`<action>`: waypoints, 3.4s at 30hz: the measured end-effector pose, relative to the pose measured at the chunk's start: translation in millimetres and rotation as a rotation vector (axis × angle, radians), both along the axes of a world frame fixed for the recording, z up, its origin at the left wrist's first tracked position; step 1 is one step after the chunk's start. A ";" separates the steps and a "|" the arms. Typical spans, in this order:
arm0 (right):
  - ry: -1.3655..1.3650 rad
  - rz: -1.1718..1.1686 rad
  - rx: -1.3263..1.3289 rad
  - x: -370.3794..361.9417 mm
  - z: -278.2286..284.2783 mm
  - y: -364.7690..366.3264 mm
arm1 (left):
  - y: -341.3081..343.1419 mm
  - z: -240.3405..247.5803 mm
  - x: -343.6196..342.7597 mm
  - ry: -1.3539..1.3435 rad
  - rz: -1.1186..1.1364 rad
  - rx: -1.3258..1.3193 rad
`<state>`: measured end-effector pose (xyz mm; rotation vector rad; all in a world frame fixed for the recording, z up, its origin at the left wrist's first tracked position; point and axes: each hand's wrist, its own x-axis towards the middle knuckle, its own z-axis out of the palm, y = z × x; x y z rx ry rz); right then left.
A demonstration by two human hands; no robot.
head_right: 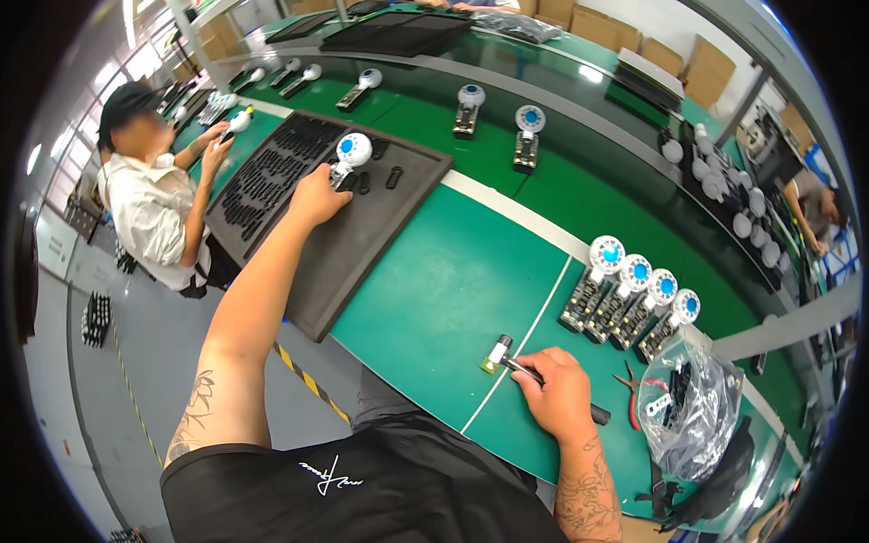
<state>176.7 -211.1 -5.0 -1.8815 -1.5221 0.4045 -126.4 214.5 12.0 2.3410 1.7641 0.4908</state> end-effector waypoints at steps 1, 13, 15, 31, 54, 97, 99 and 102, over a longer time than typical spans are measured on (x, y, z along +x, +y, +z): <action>-0.009 0.003 0.002 -0.2 0.3 -0.2 | 1.8 -1.0 3.2 0.002 -0.024 0.006; -0.061 0.019 -0.023 4.9 -7.1 -8.9 | -28.3 5.7 -1.6 -0.050 0.000 0.007; -0.069 0.015 -0.037 8.5 -12.6 -11.1 | -63.1 13.1 8.3 -0.173 -0.163 0.013; -0.239 -0.021 0.157 -5.2 2.4 16.2 | -204.2 12.7 50.1 -0.191 -0.659 -0.179; 0.977 0.259 -0.114 -64.3 26.5 32.1 | -297.9 -25.7 -92.4 -1.621 -0.357 -0.908; 0.867 0.053 0.015 -73.1 70.9 85.3 | -281.5 52.1 68.9 -0.817 -0.544 -0.381; 0.877 0.054 0.014 -75.2 70.6 92.6 | -276.5 52.0 68.5 -0.825 -0.530 -0.386; 0.817 0.047 -0.003 -78.6 69.7 102.4 | -270.9 46.0 69.1 -0.789 -0.529 -0.294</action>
